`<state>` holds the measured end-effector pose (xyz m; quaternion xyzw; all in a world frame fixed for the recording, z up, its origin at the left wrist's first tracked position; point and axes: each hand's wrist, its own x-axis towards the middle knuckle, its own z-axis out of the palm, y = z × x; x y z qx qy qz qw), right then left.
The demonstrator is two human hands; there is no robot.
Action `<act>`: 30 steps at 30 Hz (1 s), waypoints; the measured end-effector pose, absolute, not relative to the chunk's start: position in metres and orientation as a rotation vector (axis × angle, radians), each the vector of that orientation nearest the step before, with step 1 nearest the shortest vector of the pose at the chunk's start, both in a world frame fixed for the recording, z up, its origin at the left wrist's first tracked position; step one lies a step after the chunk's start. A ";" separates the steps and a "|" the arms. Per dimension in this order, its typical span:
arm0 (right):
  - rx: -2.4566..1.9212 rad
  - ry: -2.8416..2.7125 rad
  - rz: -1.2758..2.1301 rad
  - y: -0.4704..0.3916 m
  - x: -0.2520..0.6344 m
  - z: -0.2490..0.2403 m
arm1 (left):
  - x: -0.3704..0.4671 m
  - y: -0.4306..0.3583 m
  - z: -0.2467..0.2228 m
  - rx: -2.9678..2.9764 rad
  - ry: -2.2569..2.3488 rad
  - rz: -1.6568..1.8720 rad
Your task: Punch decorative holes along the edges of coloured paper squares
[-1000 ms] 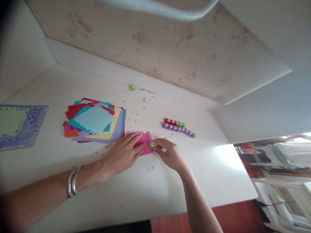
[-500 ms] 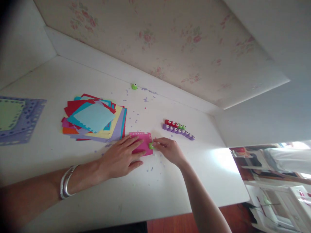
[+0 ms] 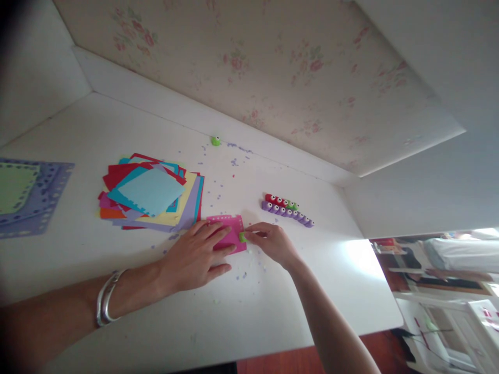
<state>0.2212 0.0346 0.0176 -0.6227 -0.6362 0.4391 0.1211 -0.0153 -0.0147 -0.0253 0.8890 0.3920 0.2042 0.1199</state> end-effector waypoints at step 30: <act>-1.858 -1.948 1.275 0.037 0.220 0.025 | -0.015 -0.014 -0.024 2.604 1.151 0.579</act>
